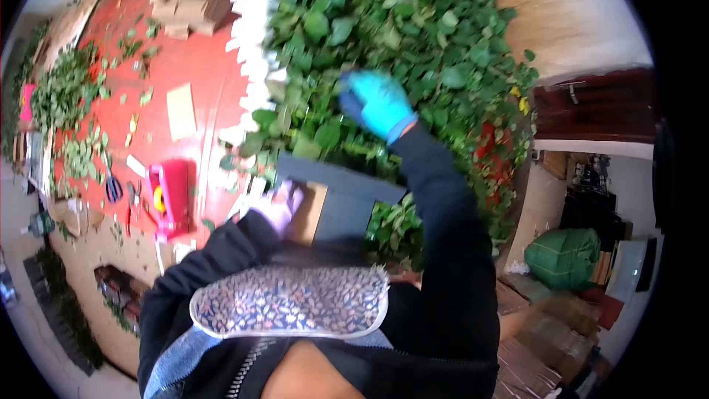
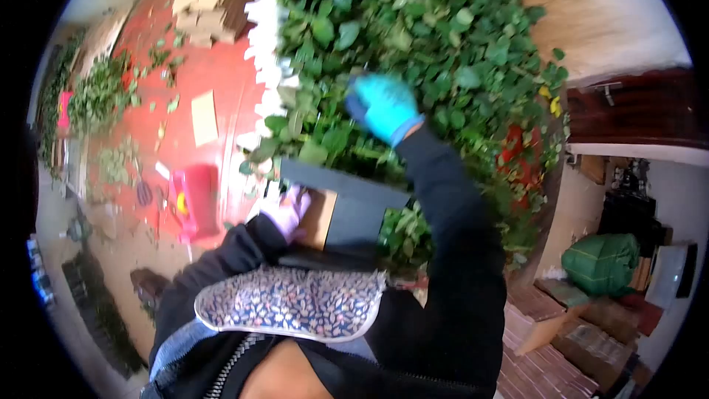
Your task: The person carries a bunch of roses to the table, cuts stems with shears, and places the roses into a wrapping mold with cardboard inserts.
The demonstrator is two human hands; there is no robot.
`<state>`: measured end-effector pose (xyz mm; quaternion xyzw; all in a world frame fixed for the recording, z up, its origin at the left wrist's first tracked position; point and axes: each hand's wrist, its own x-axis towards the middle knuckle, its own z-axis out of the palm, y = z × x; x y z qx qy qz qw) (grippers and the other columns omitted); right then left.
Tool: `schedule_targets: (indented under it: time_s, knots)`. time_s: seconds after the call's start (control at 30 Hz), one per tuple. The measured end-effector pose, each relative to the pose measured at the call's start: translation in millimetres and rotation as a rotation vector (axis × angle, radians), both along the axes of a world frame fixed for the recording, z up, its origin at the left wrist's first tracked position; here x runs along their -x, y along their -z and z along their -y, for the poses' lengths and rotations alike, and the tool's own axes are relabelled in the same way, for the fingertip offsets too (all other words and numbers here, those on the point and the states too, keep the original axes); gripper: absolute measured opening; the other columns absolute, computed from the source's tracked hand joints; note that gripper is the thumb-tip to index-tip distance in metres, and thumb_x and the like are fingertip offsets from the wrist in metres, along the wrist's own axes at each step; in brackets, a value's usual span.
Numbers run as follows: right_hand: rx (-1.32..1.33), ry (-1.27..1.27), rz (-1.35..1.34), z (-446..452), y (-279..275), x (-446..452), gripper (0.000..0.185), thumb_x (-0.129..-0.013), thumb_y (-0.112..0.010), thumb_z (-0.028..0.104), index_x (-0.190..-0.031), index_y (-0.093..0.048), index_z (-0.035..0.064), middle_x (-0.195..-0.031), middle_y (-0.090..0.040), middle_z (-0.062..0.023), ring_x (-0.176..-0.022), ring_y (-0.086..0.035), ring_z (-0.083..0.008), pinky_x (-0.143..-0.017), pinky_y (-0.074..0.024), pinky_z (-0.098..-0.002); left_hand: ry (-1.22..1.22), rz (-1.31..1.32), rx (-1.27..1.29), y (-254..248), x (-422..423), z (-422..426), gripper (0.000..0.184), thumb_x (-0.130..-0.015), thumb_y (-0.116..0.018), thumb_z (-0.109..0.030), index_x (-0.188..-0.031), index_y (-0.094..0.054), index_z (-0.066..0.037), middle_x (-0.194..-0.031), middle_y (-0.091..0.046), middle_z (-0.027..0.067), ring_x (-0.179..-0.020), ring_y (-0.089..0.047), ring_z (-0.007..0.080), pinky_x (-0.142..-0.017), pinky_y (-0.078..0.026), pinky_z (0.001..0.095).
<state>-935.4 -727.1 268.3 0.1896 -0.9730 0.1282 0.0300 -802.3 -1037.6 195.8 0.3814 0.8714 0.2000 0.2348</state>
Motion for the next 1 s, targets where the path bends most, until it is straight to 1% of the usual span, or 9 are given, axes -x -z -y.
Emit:
schedule_targets:
  time_s: [0.07, 0.1, 0.2, 0.37, 0.43, 0.57, 0.73, 0.83, 1.0]
  knots:
    - [-0.032, 0.062, 0.17, -12, 9, 6, 0.033, -0.089, -0.057, 0.021, -0.119, -0.06, 0.0088, -0.096, -0.066, -0.0183, -0.086, -0.063, -0.0377, -0.074, -0.0505, -0.0465, -0.012, 0.097, 0.002, -9, 2, -3, 0.074, -0.069, -0.08, -0.025, -0.13, -0.045, -0.002, -0.13, -0.044, 0.0211, -0.106, -0.059, 0.0359, -0.087, -0.051, 0.042]
    - [0.119, 0.05, 0.243, -16, 25, 0, 0.034, -0.091, -0.057, 0.025, -0.121, -0.06, 0.0099, -0.104, -0.065, -0.0198, -0.093, -0.063, -0.0391, -0.079, -0.0507, -0.0464, -0.022, 0.161, -0.02, -24, 7, -4, 0.074, -0.069, -0.08, -0.024, -0.131, -0.045, -0.003, -0.129, -0.045, 0.0207, -0.106, -0.058, 0.0357, -0.086, -0.051, 0.0418]
    - [-0.043, -0.033, 0.294, -17, 46, -11, 0.037, -0.091, -0.058, 0.029, -0.123, -0.06, 0.01, -0.115, -0.063, -0.0192, -0.102, -0.061, -0.0411, -0.088, -0.0494, -0.0452, 0.101, 0.093, 0.113, -50, 18, -10, 0.073, -0.069, -0.079, -0.023, -0.13, -0.046, -0.003, -0.125, -0.047, 0.0199, -0.107, -0.058, 0.0357, -0.086, -0.051, 0.0416]
    - [0.084, -0.065, 0.189, -21, 40, -12, 0.035, -0.092, -0.06, 0.021, -0.124, -0.059, 0.01, -0.116, -0.063, -0.0183, -0.103, -0.061, -0.04, -0.087, -0.0497, -0.044, 0.111, 0.008, -0.012, -39, 19, -2, 0.068, -0.071, -0.078, -0.023, -0.129, -0.048, -0.005, -0.127, -0.046, 0.019, -0.106, -0.057, 0.0363, -0.086, -0.051, 0.0418]
    - [0.185, 0.029, 0.364, -19, 15, -11, 0.04, -0.091, -0.058, 0.03, -0.126, -0.058, 0.011, -0.122, -0.061, -0.0191, -0.108, -0.059, -0.0389, -0.091, -0.0485, -0.0443, 0.042, 0.094, -0.048, -33, 15, -1, 0.066, -0.072, -0.077, -0.024, -0.128, -0.049, -0.005, -0.128, -0.046, 0.0191, -0.105, -0.058, 0.0368, -0.085, -0.051, 0.0421]
    - [0.067, -0.01, 0.066, -18, 7, -6, 0.036, -0.09, -0.06, 0.03, -0.118, -0.061, 0.0069, -0.107, -0.065, -0.0181, -0.098, -0.061, -0.0384, -0.087, -0.0491, -0.0446, 0.13, 0.018, 0.04, -54, 21, -4, 0.062, -0.075, -0.076, -0.025, -0.126, -0.049, -0.004, -0.128, -0.046, 0.019, -0.101, -0.06, 0.0382, -0.083, -0.052, 0.0425]
    - [0.03, 0.157, 0.331, -25, 38, 0, 0.047, -0.091, -0.055, 0.038, -0.126, -0.058, 0.0074, -0.12, -0.062, -0.0193, -0.111, -0.058, -0.0374, -0.094, -0.0465, -0.0441, 0.133, -0.009, 0.026, -45, 19, -4, 0.064, -0.073, -0.079, -0.025, -0.125, -0.049, -0.002, -0.121, -0.046, 0.0198, -0.098, -0.06, 0.0385, -0.082, -0.052, 0.0433]
    - [-0.039, 0.137, 0.211, -21, 51, -7, 0.048, -0.091, -0.054, 0.039, -0.127, -0.057, 0.007, -0.121, -0.062, -0.0194, -0.108, -0.06, -0.0364, -0.093, -0.0473, -0.0436, 0.129, -0.039, -0.001, -33, 15, -2, 0.065, -0.072, -0.079, -0.026, -0.125, -0.049, -0.003, -0.121, -0.047, 0.02, -0.099, -0.06, 0.0377, -0.083, -0.052, 0.0428]
    - [-0.196, 0.107, 0.344, -1, 28, -29, 0.047, -0.091, -0.054, 0.037, -0.126, -0.057, 0.006, -0.122, -0.061, -0.0185, -0.109, -0.059, -0.0352, -0.093, -0.0472, -0.0456, 0.118, -0.034, 0.043, -36, 15, -4, 0.069, -0.072, -0.079, -0.028, -0.128, -0.048, -0.003, -0.124, -0.048, 0.0203, -0.101, -0.06, 0.0369, -0.085, -0.051, 0.0417]
